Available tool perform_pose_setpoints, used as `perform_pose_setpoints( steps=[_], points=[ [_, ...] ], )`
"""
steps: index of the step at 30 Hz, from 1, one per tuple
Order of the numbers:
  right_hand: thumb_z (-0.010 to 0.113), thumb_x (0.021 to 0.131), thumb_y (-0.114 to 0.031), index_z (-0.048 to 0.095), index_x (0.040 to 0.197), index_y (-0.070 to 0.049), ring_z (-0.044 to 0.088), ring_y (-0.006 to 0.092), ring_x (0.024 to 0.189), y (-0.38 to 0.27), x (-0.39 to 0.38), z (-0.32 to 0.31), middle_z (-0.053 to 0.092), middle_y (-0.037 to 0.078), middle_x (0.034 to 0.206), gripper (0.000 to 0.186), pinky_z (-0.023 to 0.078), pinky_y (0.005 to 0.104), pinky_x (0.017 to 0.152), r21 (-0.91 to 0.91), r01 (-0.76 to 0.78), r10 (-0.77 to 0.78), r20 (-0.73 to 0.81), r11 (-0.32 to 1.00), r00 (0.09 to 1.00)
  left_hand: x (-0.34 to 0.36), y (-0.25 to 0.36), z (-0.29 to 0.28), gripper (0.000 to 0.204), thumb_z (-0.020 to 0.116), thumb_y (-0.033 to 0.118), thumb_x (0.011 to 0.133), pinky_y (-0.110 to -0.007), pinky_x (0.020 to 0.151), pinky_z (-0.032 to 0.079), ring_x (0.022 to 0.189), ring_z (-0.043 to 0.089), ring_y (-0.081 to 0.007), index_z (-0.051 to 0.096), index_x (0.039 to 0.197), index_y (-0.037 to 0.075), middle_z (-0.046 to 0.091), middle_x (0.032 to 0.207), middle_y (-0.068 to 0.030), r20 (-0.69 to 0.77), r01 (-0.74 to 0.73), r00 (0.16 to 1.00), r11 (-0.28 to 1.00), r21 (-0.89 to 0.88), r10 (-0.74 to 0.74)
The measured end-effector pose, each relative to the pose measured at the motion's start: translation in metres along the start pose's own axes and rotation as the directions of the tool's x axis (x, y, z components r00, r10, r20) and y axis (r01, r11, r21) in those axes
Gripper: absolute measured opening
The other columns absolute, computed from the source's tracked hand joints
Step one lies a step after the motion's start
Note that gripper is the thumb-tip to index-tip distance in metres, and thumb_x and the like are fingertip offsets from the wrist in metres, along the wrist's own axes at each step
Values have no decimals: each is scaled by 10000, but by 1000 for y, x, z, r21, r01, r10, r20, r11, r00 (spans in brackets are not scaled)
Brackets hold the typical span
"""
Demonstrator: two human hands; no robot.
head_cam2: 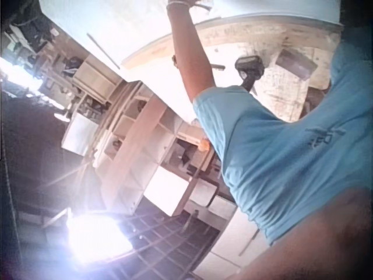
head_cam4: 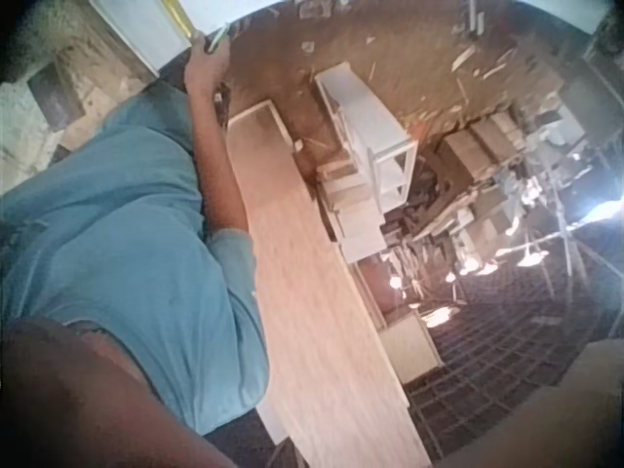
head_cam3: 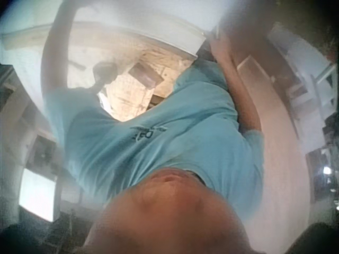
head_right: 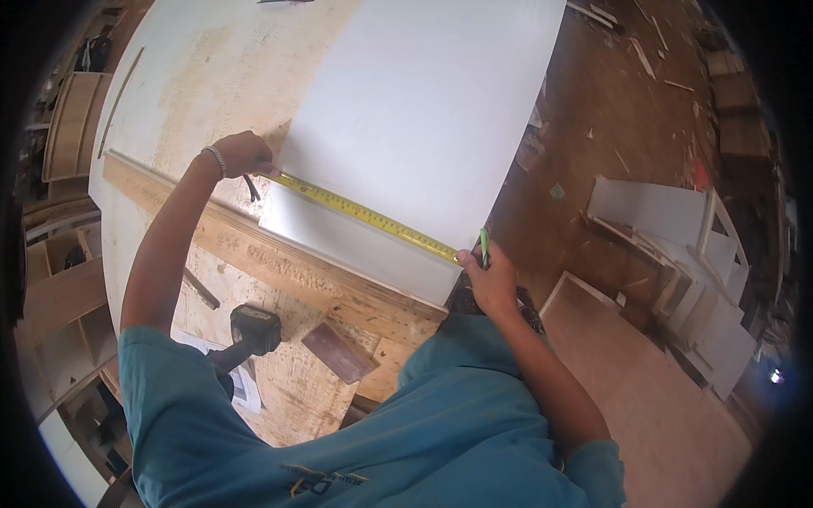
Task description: The person measures and marks a white board with a tape measure and marker, then cuts it on a table saw. They repeat the process with another board and move the cut pieces to a nearby pile.
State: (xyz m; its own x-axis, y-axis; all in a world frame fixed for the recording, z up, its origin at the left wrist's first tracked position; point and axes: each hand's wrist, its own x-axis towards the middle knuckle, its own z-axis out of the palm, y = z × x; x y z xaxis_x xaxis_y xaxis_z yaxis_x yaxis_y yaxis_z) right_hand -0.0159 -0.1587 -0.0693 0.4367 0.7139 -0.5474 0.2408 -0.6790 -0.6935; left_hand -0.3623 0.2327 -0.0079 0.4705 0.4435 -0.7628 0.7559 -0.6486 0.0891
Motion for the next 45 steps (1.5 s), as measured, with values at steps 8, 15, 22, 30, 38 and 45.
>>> perform_pose_setpoints(
  steps=[8,15,22,30,38,45],
  points=[
    [661,1008,-305,606,978,-29,554,141,656,-43,-8,-11,577,40,713,283,463,323,627,104,-36,59,-223,994,973,4,-6,-1,526,727,522,909,-414,715,530,677,674,-286,737,765,17,693,682,-132,23,-44,999,998,-53,45],
    [489,1104,-301,663,1079,13,643,140,705,-113,23,3,657,79,809,361,547,306,686,563,79,-190,141,823,972,2,-3,1,496,742,491,913,-395,704,529,677,678,-258,752,785,12,701,684,-119,41,-6,999,993,-115,11],
    [645,1014,-221,724,1123,13,684,157,910,-116,38,54,735,91,1012,270,557,317,863,385,225,-353,305,895,885,-2,2,-5,494,762,504,895,-387,707,531,694,684,-236,768,817,17,715,713,-111,98,30,995,994,-108,-20],
    [701,932,-118,760,1051,-31,676,163,919,-108,48,72,745,80,1001,159,545,314,860,188,436,-473,260,880,842,2,-3,-3,477,769,492,893,-385,698,530,699,687,-235,777,846,17,724,730,-113,113,-1,993,993,-115,14],
    [712,915,-83,758,1031,-22,681,175,892,-104,48,76,746,90,979,139,547,313,834,207,507,-544,208,836,813,2,-3,-2,446,774,455,896,-392,701,531,683,684,-242,775,842,12,713,708,-118,90,-7,996,994,-110,17],
    [710,915,-75,753,1039,-12,685,180,884,-105,45,77,746,107,977,145,545,312,826,196,492,-525,191,848,829,3,-1,-4,470,797,463,885,-395,705,529,710,683,-245,777,901,-6,727,754,-138,122,18,993,992,-125,-3]
  ],
)
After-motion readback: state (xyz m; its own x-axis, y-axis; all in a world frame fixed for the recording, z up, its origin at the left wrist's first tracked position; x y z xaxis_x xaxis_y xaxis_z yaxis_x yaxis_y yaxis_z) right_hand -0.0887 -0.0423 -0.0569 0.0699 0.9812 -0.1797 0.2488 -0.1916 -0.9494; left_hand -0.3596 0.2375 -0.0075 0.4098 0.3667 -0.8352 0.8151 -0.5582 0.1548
